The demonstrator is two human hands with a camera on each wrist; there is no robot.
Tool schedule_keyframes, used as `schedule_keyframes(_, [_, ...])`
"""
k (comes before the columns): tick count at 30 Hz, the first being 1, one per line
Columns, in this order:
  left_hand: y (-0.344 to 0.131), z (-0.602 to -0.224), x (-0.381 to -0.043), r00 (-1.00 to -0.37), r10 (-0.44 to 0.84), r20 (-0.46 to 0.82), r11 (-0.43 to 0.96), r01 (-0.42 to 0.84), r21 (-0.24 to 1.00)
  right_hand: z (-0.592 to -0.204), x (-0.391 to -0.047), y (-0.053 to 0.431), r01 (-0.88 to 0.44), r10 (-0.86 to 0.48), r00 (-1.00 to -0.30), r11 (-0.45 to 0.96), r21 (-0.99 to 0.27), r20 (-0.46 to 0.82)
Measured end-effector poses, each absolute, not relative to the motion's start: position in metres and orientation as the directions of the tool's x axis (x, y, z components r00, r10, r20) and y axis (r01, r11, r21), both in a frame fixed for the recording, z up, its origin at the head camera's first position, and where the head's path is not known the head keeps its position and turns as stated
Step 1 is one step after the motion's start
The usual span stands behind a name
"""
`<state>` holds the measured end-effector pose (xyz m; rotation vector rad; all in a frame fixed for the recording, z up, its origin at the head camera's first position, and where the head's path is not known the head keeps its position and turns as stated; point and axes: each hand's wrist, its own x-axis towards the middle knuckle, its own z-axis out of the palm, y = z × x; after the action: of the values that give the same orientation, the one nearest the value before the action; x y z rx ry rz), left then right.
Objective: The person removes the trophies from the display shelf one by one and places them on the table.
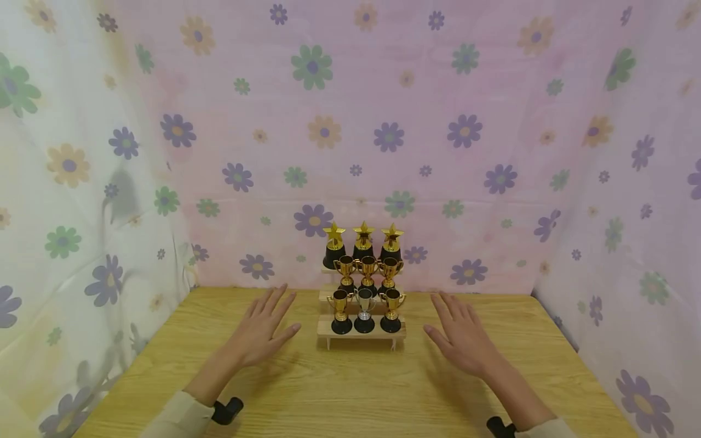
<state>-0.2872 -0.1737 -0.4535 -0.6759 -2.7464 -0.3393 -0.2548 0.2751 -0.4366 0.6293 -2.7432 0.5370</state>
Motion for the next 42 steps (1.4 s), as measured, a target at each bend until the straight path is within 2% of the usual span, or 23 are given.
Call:
schedule_keyframes(12, [-0.164, -0.457, -0.29, -0.854, 0.4, 0.334, 0.842, 0.486, 0.235, -0.44, -0.257, 0.261, -0.479, -0.36, -0.862, 0.809, -0.341, 0.355])
schedule_keyframes(31, [-0.153, -0.464, -0.289, -0.834, 0.415, 0.364, 0.808, 0.521, 0.274, -0.444, -0.258, 0.246, -0.488, -0.351, -0.858, 0.782, -0.387, 0.374])
schedule_keyframes(42, [-0.146, -0.46, -0.296, -0.835, 0.429, 0.345, 0.785, 0.533, 0.315, -0.447, -0.263, 0.236, -0.464, -0.31, -0.88, 0.724, -0.511, 0.36])
